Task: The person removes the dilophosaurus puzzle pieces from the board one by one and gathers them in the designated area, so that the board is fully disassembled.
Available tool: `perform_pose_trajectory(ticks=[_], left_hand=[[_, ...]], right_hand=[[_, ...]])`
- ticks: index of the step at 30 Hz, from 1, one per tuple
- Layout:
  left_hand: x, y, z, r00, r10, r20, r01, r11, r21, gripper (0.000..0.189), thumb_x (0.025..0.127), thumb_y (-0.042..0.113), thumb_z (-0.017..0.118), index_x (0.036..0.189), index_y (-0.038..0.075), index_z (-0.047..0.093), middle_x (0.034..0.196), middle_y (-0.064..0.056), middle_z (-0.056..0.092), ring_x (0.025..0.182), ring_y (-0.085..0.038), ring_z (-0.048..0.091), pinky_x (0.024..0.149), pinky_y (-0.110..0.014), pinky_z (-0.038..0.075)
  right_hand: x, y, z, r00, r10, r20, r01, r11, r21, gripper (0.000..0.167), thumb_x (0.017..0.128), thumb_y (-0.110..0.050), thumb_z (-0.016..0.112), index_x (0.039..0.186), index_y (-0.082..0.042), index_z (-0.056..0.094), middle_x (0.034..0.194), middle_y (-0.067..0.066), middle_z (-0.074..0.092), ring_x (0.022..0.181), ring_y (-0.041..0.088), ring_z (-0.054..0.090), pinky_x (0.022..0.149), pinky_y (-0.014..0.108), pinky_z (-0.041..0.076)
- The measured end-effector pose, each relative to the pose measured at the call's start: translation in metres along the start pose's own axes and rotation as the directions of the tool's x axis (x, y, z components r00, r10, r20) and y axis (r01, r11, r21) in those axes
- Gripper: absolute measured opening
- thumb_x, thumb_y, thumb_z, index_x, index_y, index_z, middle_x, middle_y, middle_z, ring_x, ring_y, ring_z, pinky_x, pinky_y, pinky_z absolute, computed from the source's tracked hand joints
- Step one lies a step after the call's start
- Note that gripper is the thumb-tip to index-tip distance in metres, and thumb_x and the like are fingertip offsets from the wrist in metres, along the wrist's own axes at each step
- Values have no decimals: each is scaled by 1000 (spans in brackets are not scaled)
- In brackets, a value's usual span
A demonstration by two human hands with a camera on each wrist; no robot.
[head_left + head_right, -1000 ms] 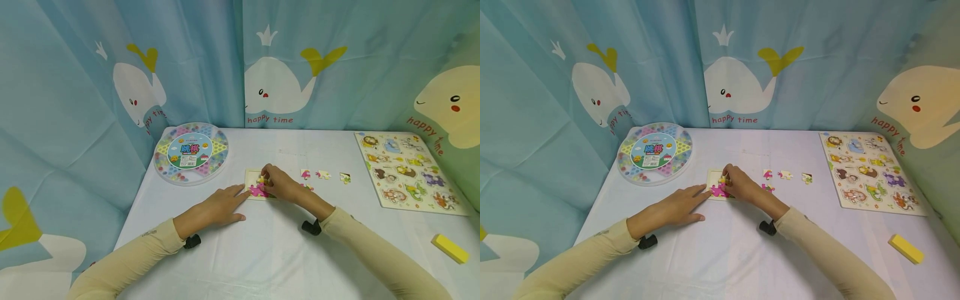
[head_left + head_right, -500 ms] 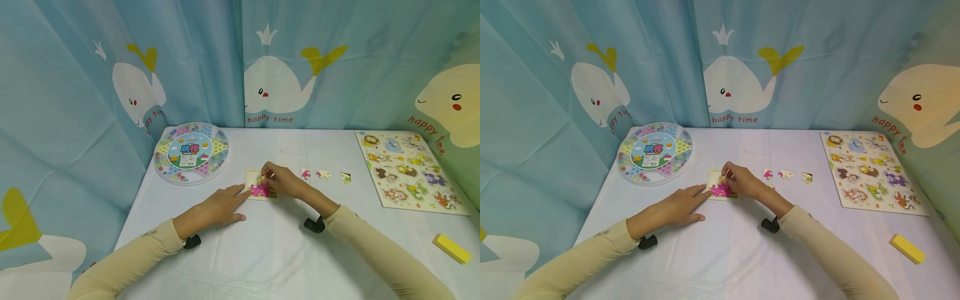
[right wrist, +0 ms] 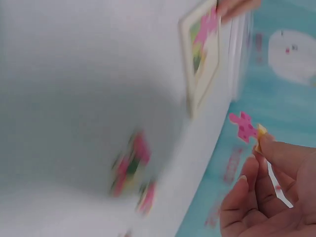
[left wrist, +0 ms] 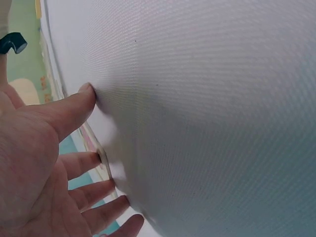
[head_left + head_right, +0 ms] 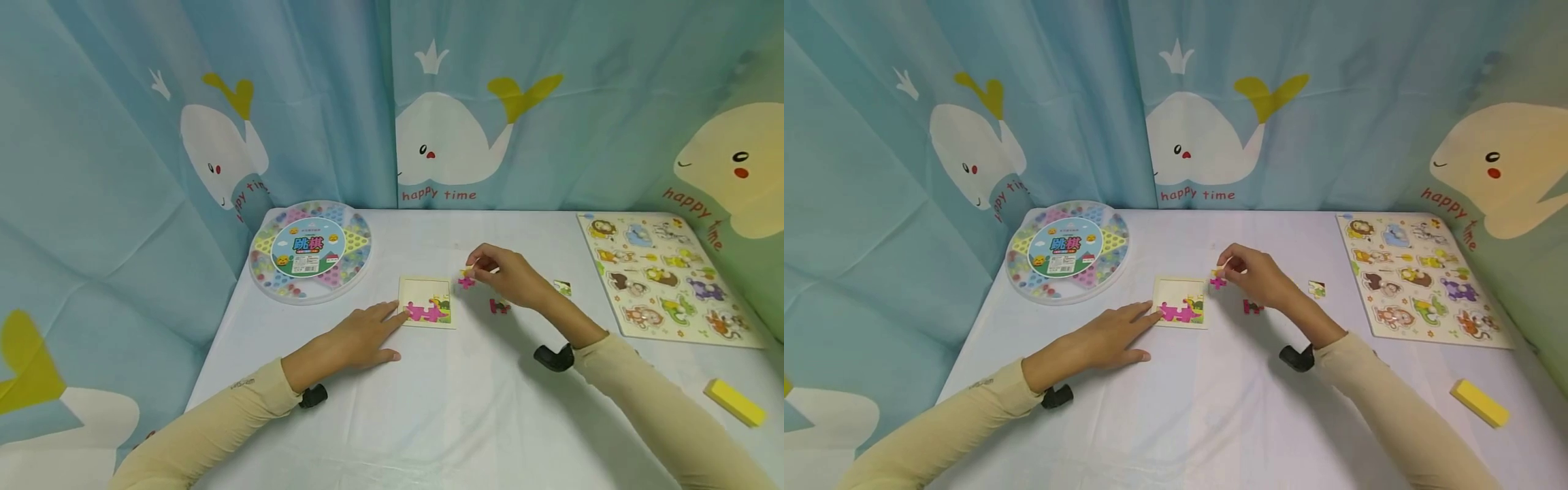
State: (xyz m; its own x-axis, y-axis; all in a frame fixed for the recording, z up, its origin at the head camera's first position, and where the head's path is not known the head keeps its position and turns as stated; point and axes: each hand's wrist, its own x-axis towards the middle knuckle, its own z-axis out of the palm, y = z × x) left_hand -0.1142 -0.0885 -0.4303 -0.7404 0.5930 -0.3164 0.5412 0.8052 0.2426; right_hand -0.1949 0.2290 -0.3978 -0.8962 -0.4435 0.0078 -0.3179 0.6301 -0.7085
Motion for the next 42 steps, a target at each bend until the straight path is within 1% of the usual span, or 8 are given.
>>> perform_pose_trajectory(ticks=[4,7,13,18,24,30,37,42], left_hand=[[0,0,0,1000,3,-9,-3,1000,0,81,101,51,68,167,18,34,174,-12,27,160,-30,29,123,-53,35],[0,1,0,1000,7,-13,-7,1000,-1,81,101,50,68,167,17,35,173,-13,28,159,-31,30,123,-54,36],[-1,1,-1,1000,6,-13,-6,1000,-13,80,101,49,69,166,16,35,173,-14,28,159,-32,31,122,-55,36],[0,-1,1,1000,7,-11,-7,1000,-8,82,101,51,68,167,18,33,174,-13,27,159,-31,30,122,-55,36],[3,-5,5,1000,14,-20,-14,1000,-10,83,101,53,68,168,19,33,174,-12,26,160,-30,28,122,-55,36],[3,-4,5,1000,9,-13,-9,1000,-4,82,101,53,67,168,19,32,174,-12,26,160,-31,28,123,-55,35],[2,-3,4,1000,8,-16,-8,1000,-7,82,101,52,68,167,19,33,174,-12,26,160,-31,29,123,-55,36],[2,-3,3,1000,8,-15,-8,1000,-10,82,101,52,68,167,19,33,174,-12,26,160,-30,28,123,-55,35]], right_hand=[[-16,23,-28,999,49,-13,-49,998,-30,13,105,-9,66,116,-2,65,101,15,73,93,31,69,72,28,54],[-28,44,-47,996,90,-5,-90,994,-55,14,106,-11,65,116,-2,65,102,14,73,90,25,66,71,26,51],[-52,78,-68,976,193,103,-196,981,12,16,107,-12,63,117,0,65,102,11,69,85,13,59,71,28,49],[-66,89,-63,970,165,176,-183,979,90,14,105,-6,64,115,4,65,98,9,68,86,10,60,74,25,51],[-70,92,-49,977,142,156,-162,979,126,13,104,-4,65,113,6,65,97,10,66,85,8,60,75,21,52],[-69,90,-39,983,157,94,-158,987,-3,13,104,-7,66,111,3,67,99,9,67,87,7,56,75,20,48],[-68,84,-32,983,182,31,-174,971,-165,12,101,-12,72,108,-3,70,98,6,69,91,16,59,78,26,48],[-66,76,-27,989,145,-7,-143,963,-229,12,97,-7,75,106,-1,70,97,10,69,90,22,61,76,32,50]])
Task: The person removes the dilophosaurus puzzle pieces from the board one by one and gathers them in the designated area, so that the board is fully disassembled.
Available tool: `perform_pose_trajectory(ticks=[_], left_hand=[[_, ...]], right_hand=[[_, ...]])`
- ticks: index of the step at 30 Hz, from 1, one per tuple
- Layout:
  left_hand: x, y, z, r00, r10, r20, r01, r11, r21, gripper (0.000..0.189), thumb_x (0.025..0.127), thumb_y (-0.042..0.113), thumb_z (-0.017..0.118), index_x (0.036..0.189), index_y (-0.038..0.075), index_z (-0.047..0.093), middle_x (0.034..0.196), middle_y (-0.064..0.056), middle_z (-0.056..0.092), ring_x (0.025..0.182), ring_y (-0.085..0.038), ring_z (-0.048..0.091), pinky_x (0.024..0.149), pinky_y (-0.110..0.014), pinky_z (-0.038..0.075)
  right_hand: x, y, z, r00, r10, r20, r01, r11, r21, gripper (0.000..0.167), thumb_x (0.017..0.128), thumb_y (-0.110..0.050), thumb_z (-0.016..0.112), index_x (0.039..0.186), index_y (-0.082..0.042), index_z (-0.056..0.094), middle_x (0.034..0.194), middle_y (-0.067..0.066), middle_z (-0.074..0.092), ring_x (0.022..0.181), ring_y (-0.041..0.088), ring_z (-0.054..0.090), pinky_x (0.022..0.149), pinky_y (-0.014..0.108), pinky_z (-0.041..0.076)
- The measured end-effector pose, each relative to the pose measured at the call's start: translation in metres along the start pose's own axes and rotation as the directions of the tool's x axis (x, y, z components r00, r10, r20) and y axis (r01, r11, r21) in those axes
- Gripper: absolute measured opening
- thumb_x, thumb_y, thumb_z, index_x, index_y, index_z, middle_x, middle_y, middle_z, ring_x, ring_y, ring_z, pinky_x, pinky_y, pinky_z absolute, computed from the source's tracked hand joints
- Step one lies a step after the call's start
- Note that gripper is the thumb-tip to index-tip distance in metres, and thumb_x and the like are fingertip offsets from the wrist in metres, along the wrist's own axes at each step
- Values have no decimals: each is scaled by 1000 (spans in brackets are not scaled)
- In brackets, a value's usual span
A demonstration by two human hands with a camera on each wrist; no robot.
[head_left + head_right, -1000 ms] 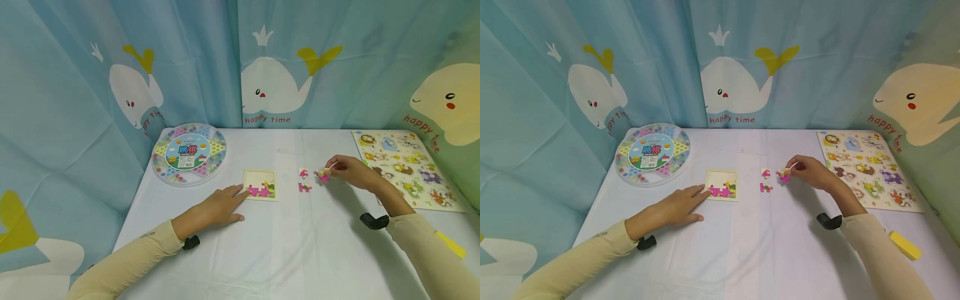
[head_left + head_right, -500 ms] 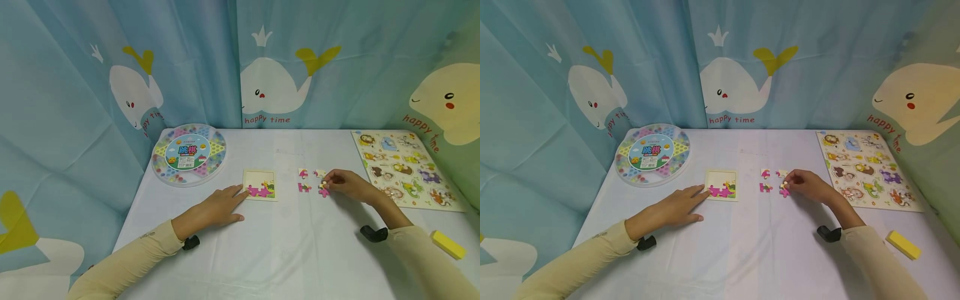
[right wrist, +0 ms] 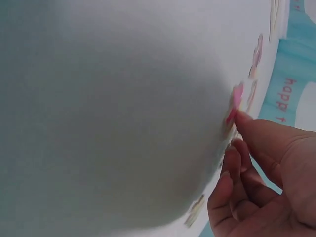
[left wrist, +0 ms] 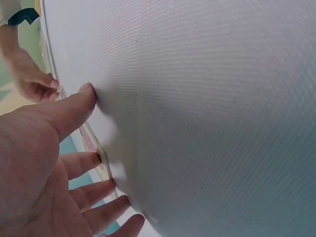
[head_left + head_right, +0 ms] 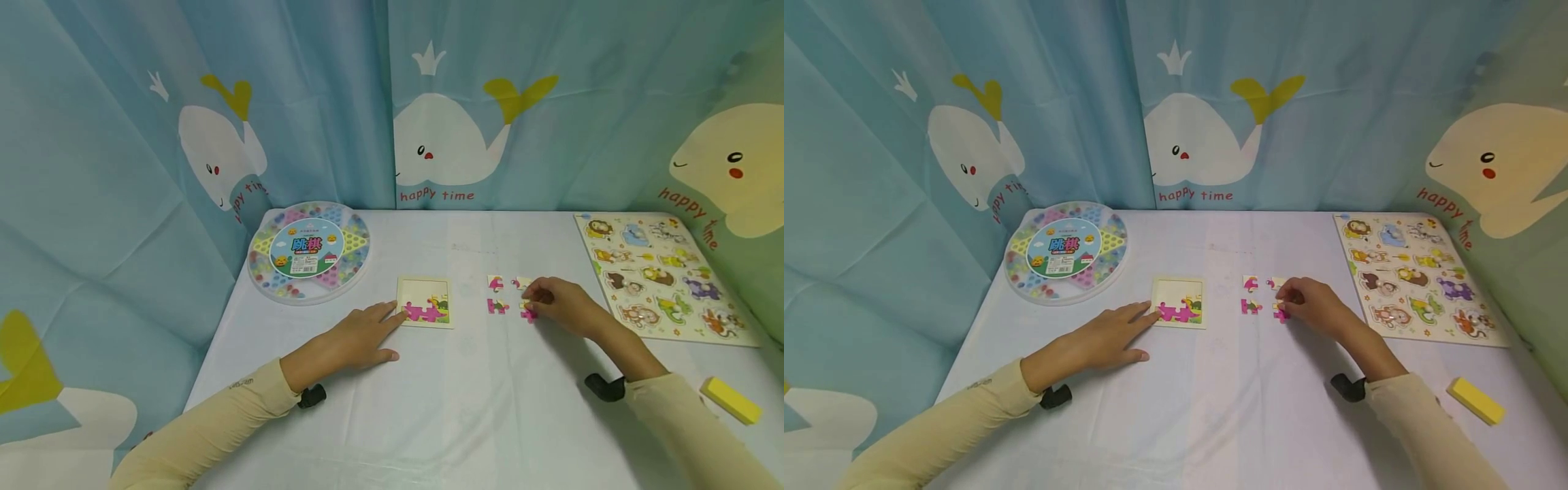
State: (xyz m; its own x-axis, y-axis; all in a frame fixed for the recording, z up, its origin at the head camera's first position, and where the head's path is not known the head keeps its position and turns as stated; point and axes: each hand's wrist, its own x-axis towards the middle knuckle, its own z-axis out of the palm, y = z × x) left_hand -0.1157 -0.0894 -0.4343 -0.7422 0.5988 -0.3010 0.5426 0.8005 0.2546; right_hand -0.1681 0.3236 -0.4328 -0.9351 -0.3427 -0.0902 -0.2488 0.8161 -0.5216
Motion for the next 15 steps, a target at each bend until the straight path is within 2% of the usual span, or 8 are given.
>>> perform_pose_trajectory(ticks=[7,12,15], left_hand=[[-1,1,-2,1000,-2,3,2,1000,2,82,101,52,67,168,19,33,174,-12,26,160,-31,29,123,-55,36],[-1,3,-3,1000,-7,6,7,1000,0,82,101,51,68,167,18,34,174,-13,27,159,-32,30,123,-55,36],[-1,3,-3,1000,-6,5,6,1000,4,82,101,51,68,167,18,34,174,-13,27,159,-32,30,123,-55,36]], right_hand=[[7,-27,8,998,-63,-10,62,998,-22,25,96,-7,76,116,6,70,104,20,64,90,28,64,68,31,51],[17,-63,22,995,-103,11,103,995,9,31,98,-5,73,127,6,67,118,24,63,97,31,65,77,39,53],[24,-81,33,988,-157,3,157,988,10,34,97,-1,73,130,7,65,123,24,64,98,31,65,83,43,55]])
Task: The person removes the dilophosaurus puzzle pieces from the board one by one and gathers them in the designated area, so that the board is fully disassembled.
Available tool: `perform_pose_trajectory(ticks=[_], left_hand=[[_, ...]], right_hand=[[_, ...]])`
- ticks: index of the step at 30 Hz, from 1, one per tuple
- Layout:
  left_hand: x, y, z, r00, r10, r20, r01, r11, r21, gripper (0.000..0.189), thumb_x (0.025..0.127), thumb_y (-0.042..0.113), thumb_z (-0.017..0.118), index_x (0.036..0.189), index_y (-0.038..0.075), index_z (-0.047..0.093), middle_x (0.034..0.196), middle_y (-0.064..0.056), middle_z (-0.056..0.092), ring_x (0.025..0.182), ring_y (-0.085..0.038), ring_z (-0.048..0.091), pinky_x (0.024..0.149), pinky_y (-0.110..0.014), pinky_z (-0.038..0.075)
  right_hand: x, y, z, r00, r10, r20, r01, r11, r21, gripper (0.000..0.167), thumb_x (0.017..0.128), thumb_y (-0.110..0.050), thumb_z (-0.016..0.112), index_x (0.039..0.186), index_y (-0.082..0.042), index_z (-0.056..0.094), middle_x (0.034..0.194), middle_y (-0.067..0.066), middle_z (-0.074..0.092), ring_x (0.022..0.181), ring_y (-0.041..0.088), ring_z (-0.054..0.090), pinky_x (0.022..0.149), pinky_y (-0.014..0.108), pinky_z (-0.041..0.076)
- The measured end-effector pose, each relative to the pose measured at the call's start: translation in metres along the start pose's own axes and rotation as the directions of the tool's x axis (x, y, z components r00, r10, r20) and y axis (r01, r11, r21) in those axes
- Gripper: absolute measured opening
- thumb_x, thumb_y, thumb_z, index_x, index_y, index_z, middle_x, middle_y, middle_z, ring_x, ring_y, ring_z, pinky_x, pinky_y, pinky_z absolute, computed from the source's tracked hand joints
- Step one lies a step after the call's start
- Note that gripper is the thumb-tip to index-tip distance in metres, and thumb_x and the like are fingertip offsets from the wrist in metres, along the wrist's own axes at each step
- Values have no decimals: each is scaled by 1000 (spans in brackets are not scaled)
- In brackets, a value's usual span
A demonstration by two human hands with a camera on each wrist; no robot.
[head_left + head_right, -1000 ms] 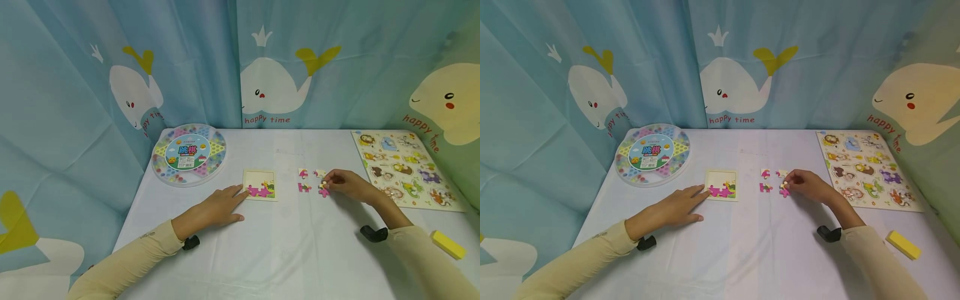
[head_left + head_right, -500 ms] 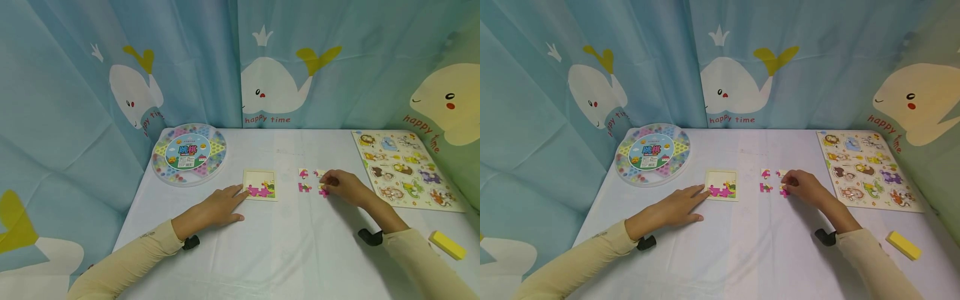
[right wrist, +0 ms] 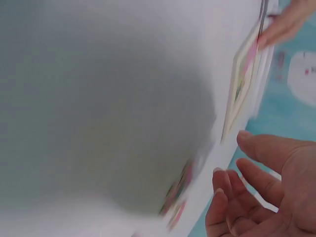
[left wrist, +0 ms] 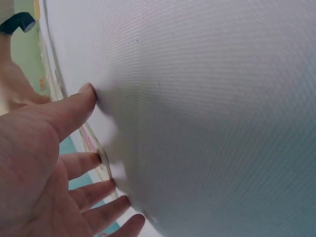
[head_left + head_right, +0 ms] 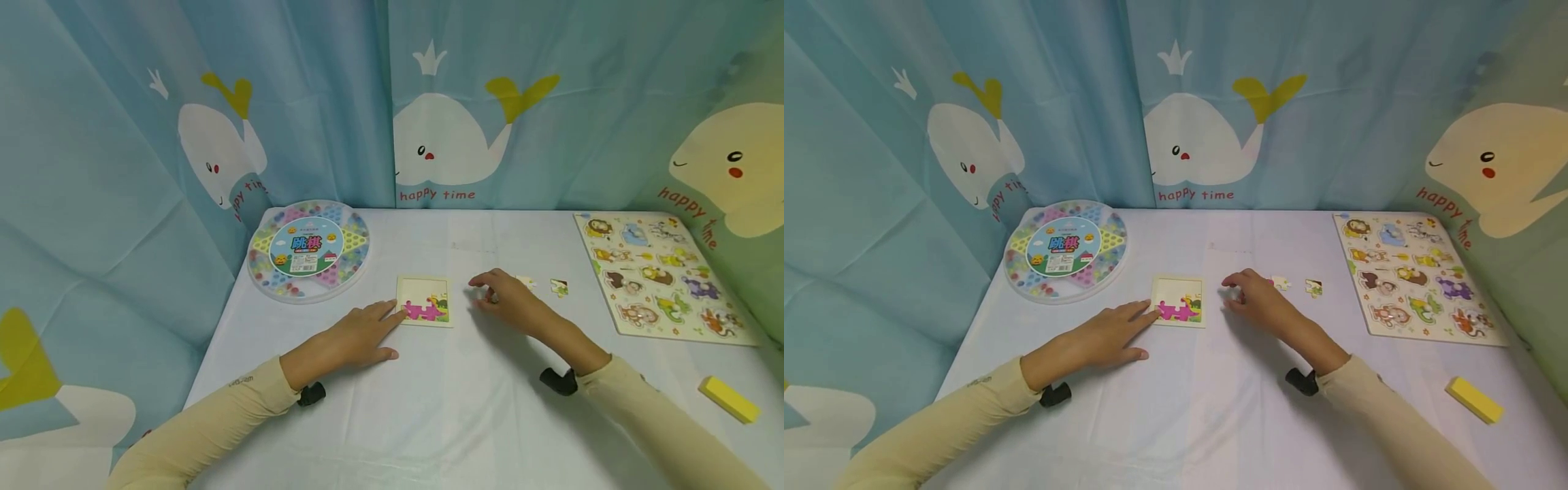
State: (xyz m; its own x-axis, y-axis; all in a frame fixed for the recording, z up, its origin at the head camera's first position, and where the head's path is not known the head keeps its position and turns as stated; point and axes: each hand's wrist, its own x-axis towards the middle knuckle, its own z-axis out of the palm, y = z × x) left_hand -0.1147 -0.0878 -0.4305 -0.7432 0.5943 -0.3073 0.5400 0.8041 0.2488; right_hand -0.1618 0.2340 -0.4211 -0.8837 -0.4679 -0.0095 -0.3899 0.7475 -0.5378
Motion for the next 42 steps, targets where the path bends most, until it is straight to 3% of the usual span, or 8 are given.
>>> perform_pose_trajectory(ticks=[11,24,32,42], left_hand=[[1,-2,0,1000,19,-1,-19,1000,12,80,102,51,67,167,16,35,173,-14,28,158,-33,31,121,-56,38],[1,-3,0,1000,18,0,-18,1000,4,80,102,51,67,167,17,34,173,-13,28,158,-32,31,122,-55,37],[0,-3,0,1000,18,5,-18,1000,-7,80,102,50,67,167,17,34,174,-14,27,159,-32,31,122,-56,36],[1,-3,1,1000,16,3,-16,1000,3,81,102,52,67,167,18,33,174,-13,27,159,-32,30,122,-56,37]], right_hand=[[26,-30,38,996,-78,53,78,997,-3,44,97,-5,76,138,3,60,133,22,62,106,30,63,96,47,58],[30,-29,39,993,-90,83,95,994,-57,38,98,-1,73,134,1,62,120,21,63,110,34,64,97,48,57],[31,-32,40,993,-99,69,104,991,-82,33,96,-2,75,129,1,67,117,21,61,105,31,59,90,45,54],[28,-30,41,994,-105,31,107,991,-78,38,95,-2,77,128,-10,60,115,20,61,101,30,58,88,47,55]])
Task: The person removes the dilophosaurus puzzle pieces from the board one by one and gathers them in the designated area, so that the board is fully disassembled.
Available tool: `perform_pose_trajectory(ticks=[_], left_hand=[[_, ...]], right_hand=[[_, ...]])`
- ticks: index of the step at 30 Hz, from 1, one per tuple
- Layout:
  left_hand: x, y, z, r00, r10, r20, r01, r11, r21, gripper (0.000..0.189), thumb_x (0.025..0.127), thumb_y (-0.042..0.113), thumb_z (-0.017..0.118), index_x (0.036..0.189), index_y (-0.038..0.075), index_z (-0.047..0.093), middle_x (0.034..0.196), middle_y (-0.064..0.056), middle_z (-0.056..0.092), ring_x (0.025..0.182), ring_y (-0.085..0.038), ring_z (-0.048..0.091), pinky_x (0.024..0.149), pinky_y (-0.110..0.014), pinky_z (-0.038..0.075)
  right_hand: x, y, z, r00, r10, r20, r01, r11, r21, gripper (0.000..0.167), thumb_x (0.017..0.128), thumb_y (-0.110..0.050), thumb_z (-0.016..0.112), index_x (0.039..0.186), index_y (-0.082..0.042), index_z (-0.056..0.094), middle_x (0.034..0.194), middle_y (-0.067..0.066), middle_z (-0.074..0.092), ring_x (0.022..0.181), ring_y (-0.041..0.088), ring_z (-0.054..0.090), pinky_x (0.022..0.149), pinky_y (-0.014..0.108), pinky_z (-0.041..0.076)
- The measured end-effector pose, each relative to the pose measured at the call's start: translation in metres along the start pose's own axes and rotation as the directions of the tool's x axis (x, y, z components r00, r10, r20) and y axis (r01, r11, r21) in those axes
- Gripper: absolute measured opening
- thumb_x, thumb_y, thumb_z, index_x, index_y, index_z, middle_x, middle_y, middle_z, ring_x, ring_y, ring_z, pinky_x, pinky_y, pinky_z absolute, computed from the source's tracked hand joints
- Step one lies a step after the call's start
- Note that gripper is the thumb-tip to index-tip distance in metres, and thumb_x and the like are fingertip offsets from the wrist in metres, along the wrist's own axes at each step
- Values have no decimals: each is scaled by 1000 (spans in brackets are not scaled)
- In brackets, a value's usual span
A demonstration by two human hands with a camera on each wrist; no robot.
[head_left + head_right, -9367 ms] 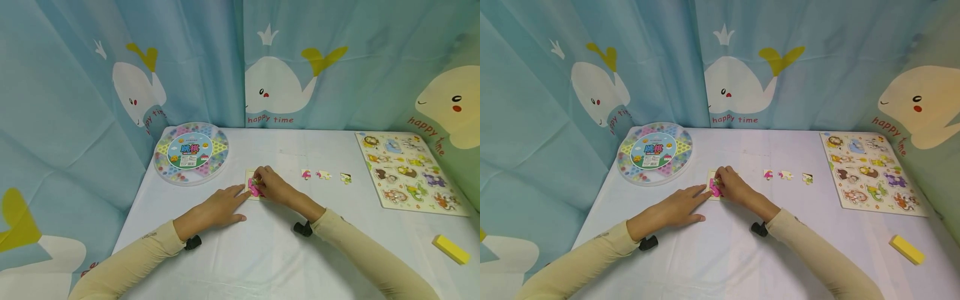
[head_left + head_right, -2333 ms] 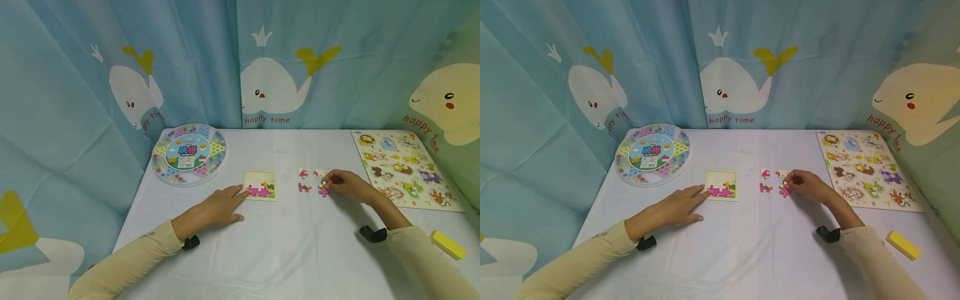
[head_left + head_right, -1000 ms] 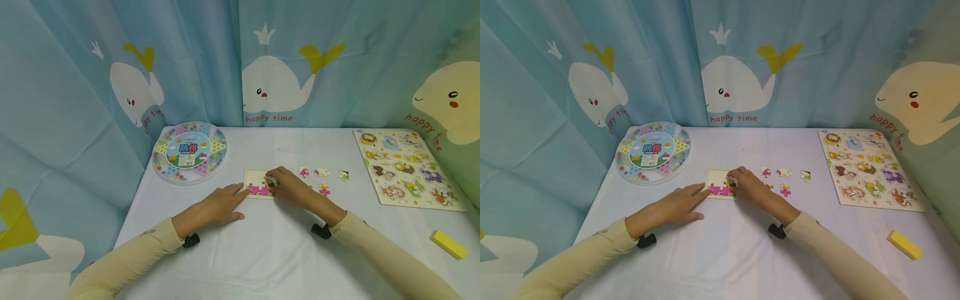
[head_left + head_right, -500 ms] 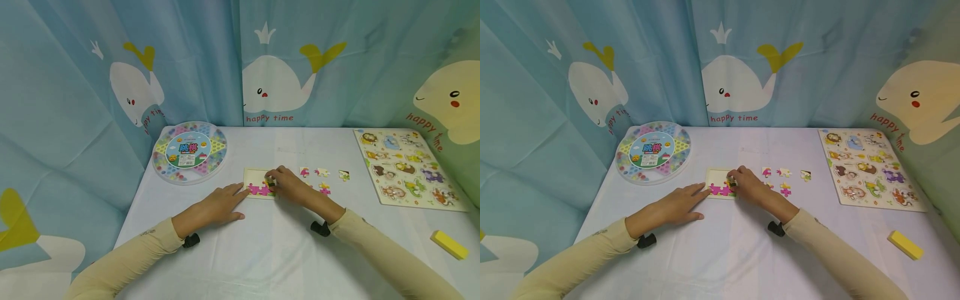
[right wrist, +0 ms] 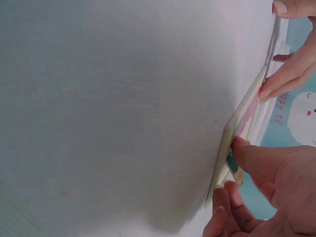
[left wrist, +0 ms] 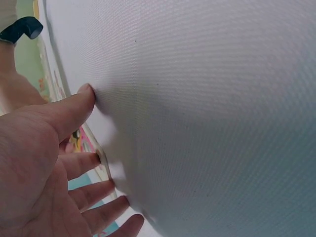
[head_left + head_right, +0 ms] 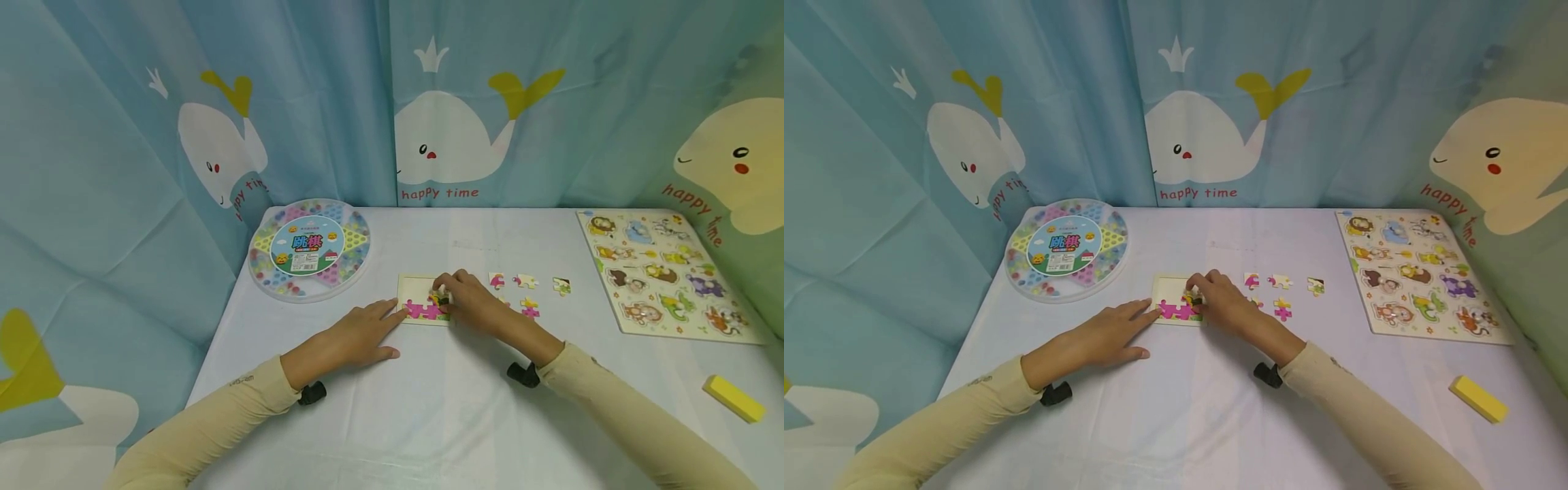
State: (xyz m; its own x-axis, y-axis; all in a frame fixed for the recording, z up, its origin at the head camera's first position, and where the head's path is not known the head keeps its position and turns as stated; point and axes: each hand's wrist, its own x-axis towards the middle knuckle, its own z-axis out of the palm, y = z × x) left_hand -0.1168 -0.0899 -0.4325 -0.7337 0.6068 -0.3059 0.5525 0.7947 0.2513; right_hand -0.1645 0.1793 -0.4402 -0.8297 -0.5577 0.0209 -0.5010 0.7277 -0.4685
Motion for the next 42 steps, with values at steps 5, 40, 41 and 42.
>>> perform_pose_trajectory(ticks=[5,40,41,42], left_hand=[[0,-1,1,1000,2,-5,-2,1000,1,81,101,52,67,167,18,33,174,-13,27,159,-32,30,122,-56,37],[-2,3,-1,1000,-1,-10,1,1000,-10,81,101,50,69,166,16,35,173,-14,28,159,-33,31,122,-55,36],[-2,3,-1,1000,0,-11,0,1000,-10,81,101,49,69,166,16,35,173,-14,29,158,-33,31,122,-55,36],[-2,3,-1,1000,-2,-10,2,1000,-11,81,101,49,69,166,16,35,173,-14,28,159,-33,31,122,-55,36]], right_hand=[[-1,1,1,999,-32,-28,32,999,-4,38,95,-2,77,127,-11,59,109,17,62,95,27,59,83,43,55],[-16,33,-39,995,20,-100,-1,983,183,21,102,2,65,122,-5,66,100,10,72,88,24,67,69,33,53],[-20,37,-43,994,36,-107,-16,983,182,19,102,1,66,120,-4,66,100,11,73,87,25,68,66,32,53],[-25,42,-48,992,50,-114,-29,984,178,17,102,0,67,119,-4,66,100,11,73,87,26,69,65,31,53]])
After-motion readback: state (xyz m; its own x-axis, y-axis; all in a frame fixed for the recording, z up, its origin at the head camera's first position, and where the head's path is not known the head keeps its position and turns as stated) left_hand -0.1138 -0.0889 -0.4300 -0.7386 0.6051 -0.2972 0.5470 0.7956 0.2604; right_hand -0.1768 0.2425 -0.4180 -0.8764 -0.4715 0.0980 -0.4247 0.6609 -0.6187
